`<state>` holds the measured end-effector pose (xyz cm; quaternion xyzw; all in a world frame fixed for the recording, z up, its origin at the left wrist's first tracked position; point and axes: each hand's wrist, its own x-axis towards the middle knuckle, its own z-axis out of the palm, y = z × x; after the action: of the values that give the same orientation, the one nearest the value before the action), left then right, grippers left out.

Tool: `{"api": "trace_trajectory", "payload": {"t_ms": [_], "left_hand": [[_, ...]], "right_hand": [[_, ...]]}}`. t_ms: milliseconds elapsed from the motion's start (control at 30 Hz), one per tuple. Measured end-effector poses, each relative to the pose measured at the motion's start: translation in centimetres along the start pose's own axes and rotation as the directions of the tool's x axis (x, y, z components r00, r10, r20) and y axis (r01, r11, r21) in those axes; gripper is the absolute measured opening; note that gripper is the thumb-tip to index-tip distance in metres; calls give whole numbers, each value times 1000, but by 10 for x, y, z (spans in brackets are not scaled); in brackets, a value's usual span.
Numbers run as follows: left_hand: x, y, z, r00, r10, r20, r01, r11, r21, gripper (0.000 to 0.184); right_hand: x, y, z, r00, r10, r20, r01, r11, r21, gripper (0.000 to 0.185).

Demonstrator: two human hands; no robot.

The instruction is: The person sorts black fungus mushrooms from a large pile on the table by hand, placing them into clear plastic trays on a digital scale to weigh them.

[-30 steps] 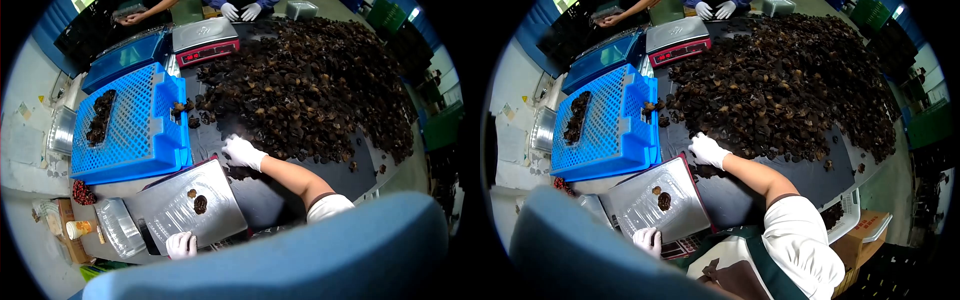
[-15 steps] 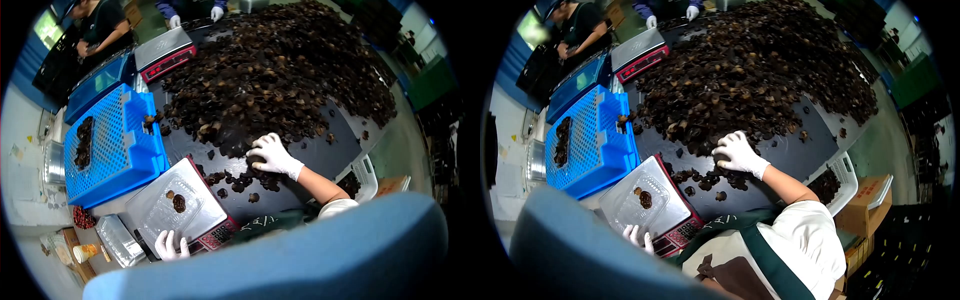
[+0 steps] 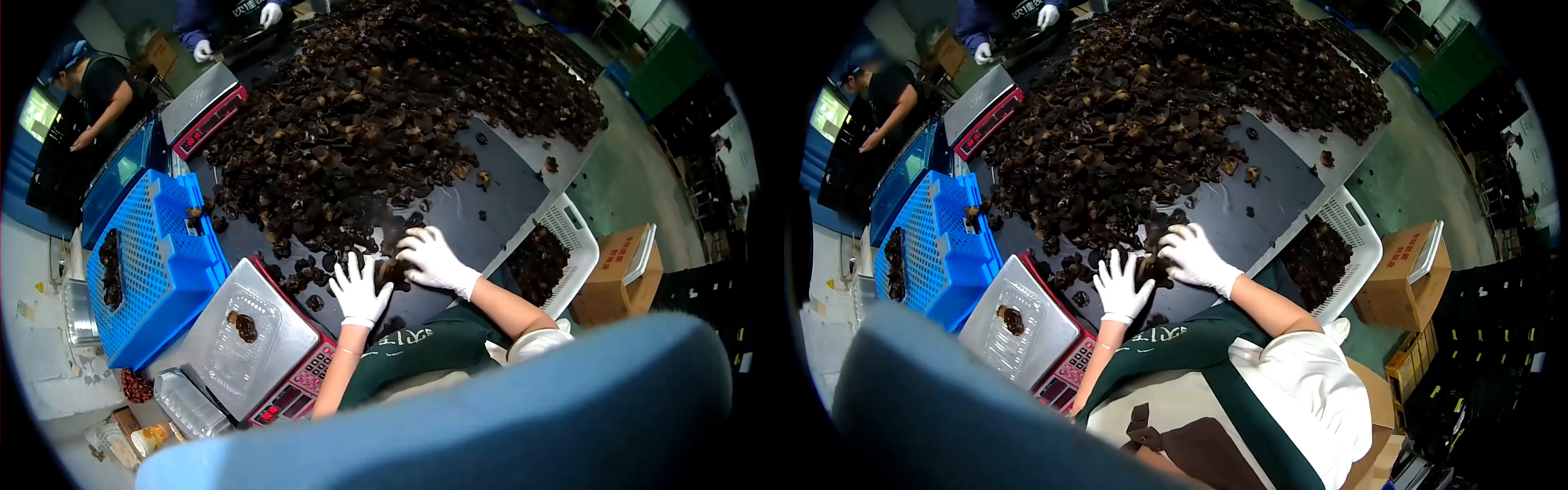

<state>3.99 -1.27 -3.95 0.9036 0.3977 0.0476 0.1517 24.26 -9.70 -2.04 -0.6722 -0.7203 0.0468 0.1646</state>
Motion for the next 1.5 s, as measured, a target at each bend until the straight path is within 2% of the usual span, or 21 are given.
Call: {"api": "trace_trajectory", "payload": {"t_ms": [133,267,300,367,400,467,500,533,667,767,867,933,1000,1067,1133,1200,1300,1333,1400,1433,1500], "left_hand": [[-20,6,10,980,182,-85,-183,983,-8,62],[-55,-1,-9,981,96,-167,-120,983,-139,69],[-65,-4,-13,990,75,-115,-95,980,-175,73],[-82,-14,-12,998,57,38,-47,972,-229,87],[-88,-13,-9,998,49,44,-37,973,-230,87],[-95,-12,-2,994,-32,103,54,973,-223,98],[-93,-10,1,999,-21,27,23,997,-75,109],[-91,-10,2,999,-21,33,22,999,-38,115],[-85,-7,19,977,-105,185,117,992,-53,122],[-79,-1,18,975,-99,197,123,986,-113,121],[-70,5,21,993,-57,104,79,970,-229,121],[-57,13,21,999,-23,43,34,962,-272,124],[-47,23,22,999,-31,-9,28,972,-235,130],[-42,22,20,998,-37,-47,23,963,-270,131],[-44,16,19,998,-47,-51,27,943,-331,129],[-52,9,15,997,-39,-69,10,925,-380,126],[-67,0,-2,997,25,-73,-43,968,-248,118],[-73,0,-8,996,21,-87,-34,988,-153,111],[-86,-5,-15,999,18,48,-20,998,60,104],[-94,-10,-7,999,15,45,-21,991,129,97],[-102,-20,1,998,59,37,-66,972,223,67]], "right_hand": [[-40,29,-4,979,200,-48,-199,980,26,44],[-67,29,-15,968,244,-51,-237,964,123,58],[-73,25,-16,968,247,-35,-241,962,128,58],[-82,19,-16,956,291,-37,-279,941,190,75],[-85,15,-15,957,288,-28,-278,941,195,75],[-87,10,-13,945,324,-42,-315,937,152,92],[-86,11,-11,940,340,-22,-336,935,112,105],[-83,15,-8,934,358,-18,-355,931,84,114],[-55,40,-13,882,471,14,-470,882,-33,135],[-32,65,-5,929,368,32,-368,930,-4,141],[-9,55,-4,975,159,153,-161,987,3,135],[5,37,-6,989,22,145,-36,995,97,125],[15,21,-4,981,-56,184,32,991,133,120],[19,10,-11,980,-73,187,45,988,148,111],[21,0,-22,988,-46,147,46,999,4,101],[16,-10,-27,982,-147,116,142,989,51,71],[6,-31,-10,960,-211,184,208,977,34,48],[1,-35,2,972,-187,145,182,982,48,36],[-5,-36,11,986,-165,24,164,985,45,24],[-5,-35,11,988,-147,-40,150,986,70,21],[-4,-29,3,978,-88,-187,127,970,207,19]]}}
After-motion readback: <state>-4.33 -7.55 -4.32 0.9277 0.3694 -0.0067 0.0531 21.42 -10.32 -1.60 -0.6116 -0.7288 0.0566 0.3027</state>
